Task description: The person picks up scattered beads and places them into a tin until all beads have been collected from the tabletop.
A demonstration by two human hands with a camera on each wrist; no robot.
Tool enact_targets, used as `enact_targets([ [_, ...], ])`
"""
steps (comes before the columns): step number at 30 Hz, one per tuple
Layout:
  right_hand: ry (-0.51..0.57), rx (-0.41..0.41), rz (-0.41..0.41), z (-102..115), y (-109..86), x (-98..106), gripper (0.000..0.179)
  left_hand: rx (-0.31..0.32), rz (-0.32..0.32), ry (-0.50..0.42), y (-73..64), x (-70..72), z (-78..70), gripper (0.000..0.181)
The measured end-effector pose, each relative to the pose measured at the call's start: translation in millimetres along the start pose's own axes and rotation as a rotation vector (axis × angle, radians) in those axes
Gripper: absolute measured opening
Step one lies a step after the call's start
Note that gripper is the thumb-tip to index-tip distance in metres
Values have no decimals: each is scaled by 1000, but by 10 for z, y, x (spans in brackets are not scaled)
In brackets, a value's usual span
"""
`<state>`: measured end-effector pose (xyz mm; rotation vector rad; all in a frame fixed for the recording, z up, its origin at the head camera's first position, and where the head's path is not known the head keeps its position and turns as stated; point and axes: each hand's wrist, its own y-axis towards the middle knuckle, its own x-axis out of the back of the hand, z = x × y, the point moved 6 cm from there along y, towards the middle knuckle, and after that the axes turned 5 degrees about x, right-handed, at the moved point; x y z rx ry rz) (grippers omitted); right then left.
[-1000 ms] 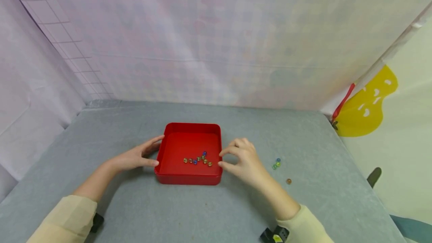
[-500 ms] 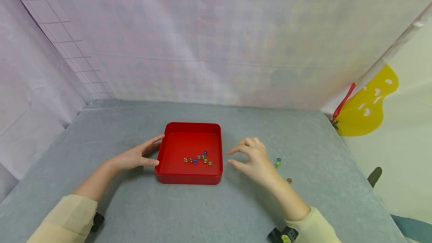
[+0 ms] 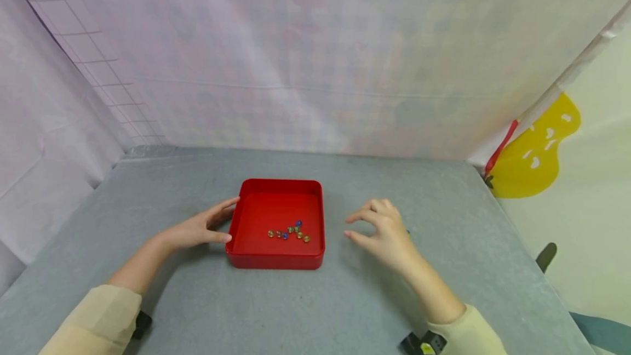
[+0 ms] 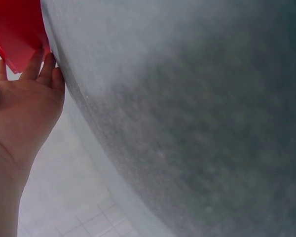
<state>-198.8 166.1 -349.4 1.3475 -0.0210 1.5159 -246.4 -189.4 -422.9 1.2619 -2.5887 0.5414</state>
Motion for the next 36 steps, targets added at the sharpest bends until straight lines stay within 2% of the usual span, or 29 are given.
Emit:
enact_targets([
  [36, -88, -24, -72, -299, -323, 350, 26, -14, 2, 12, 2, 3, 16, 83],
])
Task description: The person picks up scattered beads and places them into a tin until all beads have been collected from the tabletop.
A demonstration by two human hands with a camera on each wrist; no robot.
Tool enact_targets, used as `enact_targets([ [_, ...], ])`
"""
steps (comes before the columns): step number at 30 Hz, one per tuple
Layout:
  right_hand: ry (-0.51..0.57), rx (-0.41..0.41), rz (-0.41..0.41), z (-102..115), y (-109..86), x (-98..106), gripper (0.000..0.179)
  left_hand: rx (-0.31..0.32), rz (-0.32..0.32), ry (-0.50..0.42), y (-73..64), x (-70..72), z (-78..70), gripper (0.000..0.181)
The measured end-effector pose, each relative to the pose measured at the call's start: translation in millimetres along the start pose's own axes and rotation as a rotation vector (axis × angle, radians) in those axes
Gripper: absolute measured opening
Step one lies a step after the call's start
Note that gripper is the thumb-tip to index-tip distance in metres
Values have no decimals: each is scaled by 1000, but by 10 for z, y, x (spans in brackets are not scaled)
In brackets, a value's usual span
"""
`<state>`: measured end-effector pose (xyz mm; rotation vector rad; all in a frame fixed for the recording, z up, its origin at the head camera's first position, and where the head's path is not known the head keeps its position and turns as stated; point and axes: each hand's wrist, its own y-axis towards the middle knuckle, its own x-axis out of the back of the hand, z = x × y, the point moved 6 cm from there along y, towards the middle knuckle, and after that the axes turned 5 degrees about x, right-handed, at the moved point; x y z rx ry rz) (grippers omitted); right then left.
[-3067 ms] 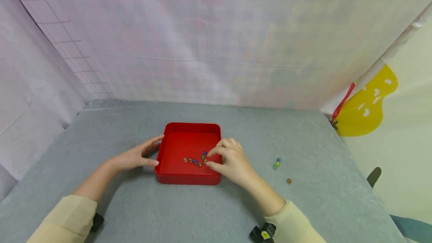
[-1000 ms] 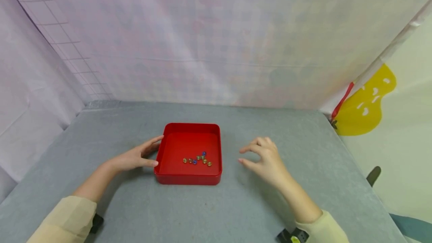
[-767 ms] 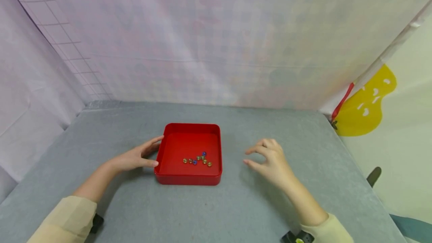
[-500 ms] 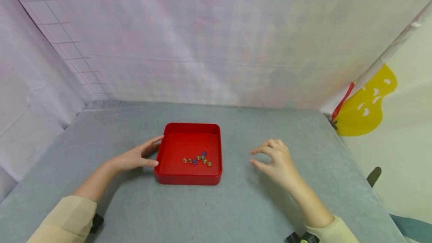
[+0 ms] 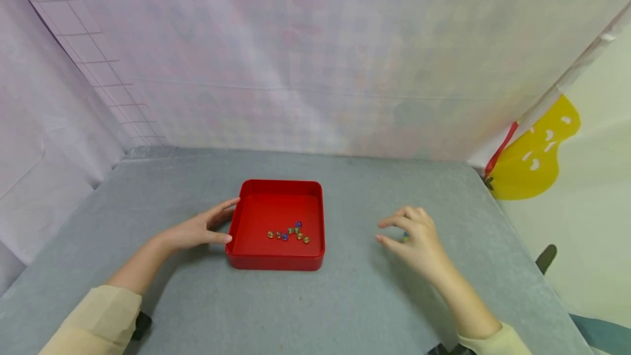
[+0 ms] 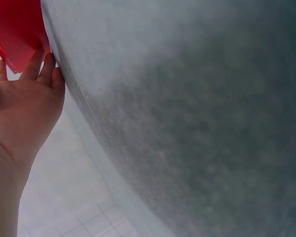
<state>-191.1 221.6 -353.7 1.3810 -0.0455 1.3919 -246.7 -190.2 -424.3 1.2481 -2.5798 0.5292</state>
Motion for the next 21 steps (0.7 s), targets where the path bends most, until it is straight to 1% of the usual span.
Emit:
enact_targets([
  [11, -7, -87, 29, -138, -107, 122, 24, 4, -7, 1, -5, 1, -19, 83],
  [14, -11, -99, 34, -155, -124, 140, 23, 2, -5, 6, -8, 0, -20, 83],
  [21, -10, -131, 20, -223, -182, 209, 22, 3, -5, 8, -6, -4, -23, 83],
])
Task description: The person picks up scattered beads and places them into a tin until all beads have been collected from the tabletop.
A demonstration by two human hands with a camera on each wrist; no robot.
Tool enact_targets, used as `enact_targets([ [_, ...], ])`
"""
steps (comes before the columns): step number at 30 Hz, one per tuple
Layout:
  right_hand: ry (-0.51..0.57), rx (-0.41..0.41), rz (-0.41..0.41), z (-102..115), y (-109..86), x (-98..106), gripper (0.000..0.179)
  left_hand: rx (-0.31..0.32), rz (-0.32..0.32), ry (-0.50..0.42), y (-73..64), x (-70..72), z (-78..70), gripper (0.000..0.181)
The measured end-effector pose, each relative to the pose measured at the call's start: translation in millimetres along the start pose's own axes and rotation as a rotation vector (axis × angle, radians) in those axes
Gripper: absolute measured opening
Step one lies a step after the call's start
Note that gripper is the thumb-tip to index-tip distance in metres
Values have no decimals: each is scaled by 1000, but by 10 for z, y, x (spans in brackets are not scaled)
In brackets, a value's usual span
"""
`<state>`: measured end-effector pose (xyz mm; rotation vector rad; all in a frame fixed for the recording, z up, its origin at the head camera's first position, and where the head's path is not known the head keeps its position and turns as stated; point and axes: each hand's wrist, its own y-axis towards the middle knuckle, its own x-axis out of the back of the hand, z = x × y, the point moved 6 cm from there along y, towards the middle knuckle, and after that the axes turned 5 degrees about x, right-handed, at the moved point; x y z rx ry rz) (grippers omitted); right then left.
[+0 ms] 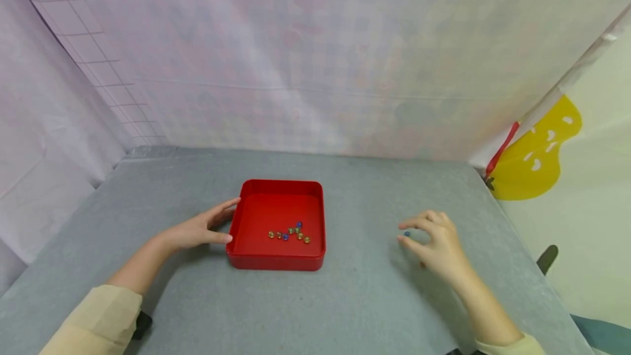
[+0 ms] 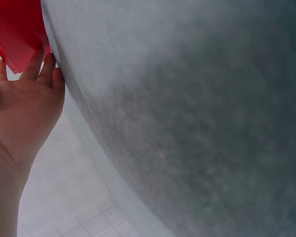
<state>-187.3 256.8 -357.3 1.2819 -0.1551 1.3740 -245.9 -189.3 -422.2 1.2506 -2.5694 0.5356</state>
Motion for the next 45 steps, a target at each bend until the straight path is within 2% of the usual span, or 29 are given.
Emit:
enact_targets([
  [8, 13, -102, 36, -159, -94, 38, 19, 8, -3, -7, 1, -2, -5, 83],
  [14, 26, -147, 43, -257, -138, 48, 17, -1, -2, -4, 3, -1, 3, 83],
  [25, 11, -129, 3, -324, -178, 97, 18, -6, 6, -6, 3, 3, 23, 82],
  [33, -21, -142, 37, -388, -255, 131, 17, -2, 4, -13, 3, 3, 11, 83],
  [42, -68, -81, 52, -352, -323, 168, 18, 7, 0, -1, 13, 7, 14, 83],
  [45, -73, -89, 79, -363, -352, 166, 18, 12, -1, -2, 11, 5, 15, 84],
])
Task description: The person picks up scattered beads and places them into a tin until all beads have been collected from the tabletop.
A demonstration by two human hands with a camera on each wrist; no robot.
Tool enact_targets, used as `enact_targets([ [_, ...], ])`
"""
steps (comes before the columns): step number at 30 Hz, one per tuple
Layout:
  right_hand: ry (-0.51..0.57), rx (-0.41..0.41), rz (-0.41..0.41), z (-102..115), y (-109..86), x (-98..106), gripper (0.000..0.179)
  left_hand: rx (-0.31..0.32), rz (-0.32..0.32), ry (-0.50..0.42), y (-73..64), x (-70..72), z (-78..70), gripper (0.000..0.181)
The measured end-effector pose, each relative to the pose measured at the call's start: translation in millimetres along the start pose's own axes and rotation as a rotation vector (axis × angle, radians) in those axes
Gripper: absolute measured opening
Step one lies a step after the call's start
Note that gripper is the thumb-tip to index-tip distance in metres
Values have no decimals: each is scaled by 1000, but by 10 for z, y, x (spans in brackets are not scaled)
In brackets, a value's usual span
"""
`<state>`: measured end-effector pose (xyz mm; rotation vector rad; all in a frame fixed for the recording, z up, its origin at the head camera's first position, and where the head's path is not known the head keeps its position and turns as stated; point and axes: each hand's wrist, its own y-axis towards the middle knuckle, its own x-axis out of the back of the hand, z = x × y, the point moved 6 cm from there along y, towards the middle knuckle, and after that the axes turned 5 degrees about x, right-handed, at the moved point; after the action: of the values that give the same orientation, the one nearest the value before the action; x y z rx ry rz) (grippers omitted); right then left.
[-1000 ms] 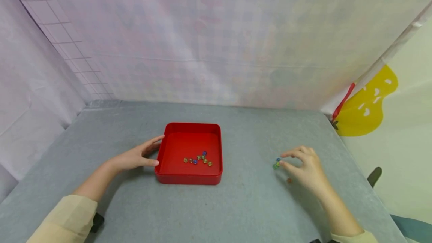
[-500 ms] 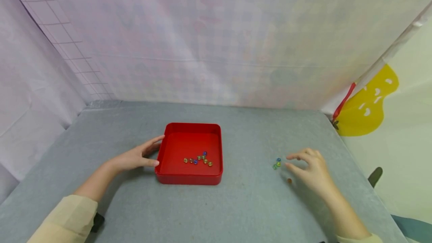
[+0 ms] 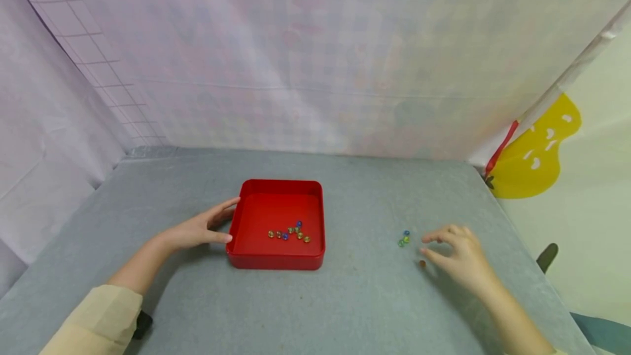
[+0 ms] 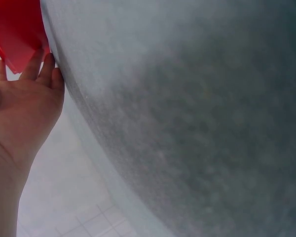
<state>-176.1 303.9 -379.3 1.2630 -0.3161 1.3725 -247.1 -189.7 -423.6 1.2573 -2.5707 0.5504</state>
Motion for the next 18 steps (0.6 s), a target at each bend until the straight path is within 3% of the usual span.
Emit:
enact_targets([
  [8, -3, -4, 88, -60, -39, -43, 19, 0, 1, -3, -1, -1, -1, 84],
  [18, 5, 19, 129, -87, -76, -77, 21, 7, 1, -3, -2, -1, 3, 84],
])
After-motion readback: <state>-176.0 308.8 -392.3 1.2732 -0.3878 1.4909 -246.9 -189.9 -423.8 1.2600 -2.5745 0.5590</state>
